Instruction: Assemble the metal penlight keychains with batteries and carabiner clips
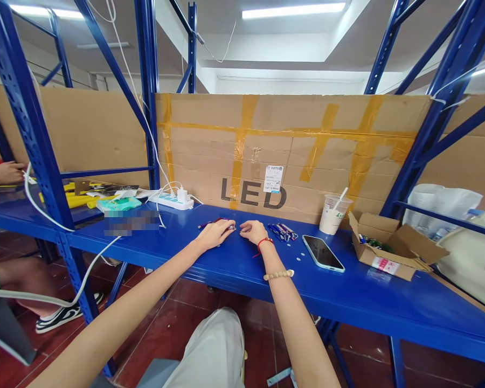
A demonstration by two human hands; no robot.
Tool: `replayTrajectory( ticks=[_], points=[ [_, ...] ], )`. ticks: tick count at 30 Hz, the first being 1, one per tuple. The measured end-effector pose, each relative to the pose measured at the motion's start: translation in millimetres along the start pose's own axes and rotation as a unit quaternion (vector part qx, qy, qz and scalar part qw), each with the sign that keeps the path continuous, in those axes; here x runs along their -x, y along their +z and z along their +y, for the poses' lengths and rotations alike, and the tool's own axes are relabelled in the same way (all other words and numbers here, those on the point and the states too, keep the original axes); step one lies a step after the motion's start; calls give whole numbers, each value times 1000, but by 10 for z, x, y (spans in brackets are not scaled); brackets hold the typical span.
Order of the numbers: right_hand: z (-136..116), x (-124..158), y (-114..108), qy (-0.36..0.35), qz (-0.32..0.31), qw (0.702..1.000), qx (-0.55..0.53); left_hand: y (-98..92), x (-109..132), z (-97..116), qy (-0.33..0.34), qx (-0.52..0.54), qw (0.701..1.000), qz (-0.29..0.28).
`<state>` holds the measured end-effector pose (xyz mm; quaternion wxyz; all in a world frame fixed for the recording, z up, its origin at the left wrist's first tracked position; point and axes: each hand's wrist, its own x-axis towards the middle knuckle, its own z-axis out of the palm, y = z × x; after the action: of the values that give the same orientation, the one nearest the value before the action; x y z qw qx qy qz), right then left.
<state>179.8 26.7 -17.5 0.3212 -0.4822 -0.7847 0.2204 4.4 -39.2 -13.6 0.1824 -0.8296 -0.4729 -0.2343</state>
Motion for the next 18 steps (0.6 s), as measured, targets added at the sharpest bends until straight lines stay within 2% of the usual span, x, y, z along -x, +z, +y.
replayTrajectory(
  ticks=[7, 13, 18],
  points=[
    [-83, 52, -54, -13, 18, 996, 88, 31, -9, 10, 51, -58, 997, 28],
    [-125, 91, -80, -11, 13, 995, 101, 39, -9, 1, 48, -30, 998, 16],
    [-104, 75, -65, -13, 19, 994, 102, 23, -5, 13, 13, -16, 1000, -5]
  ],
)
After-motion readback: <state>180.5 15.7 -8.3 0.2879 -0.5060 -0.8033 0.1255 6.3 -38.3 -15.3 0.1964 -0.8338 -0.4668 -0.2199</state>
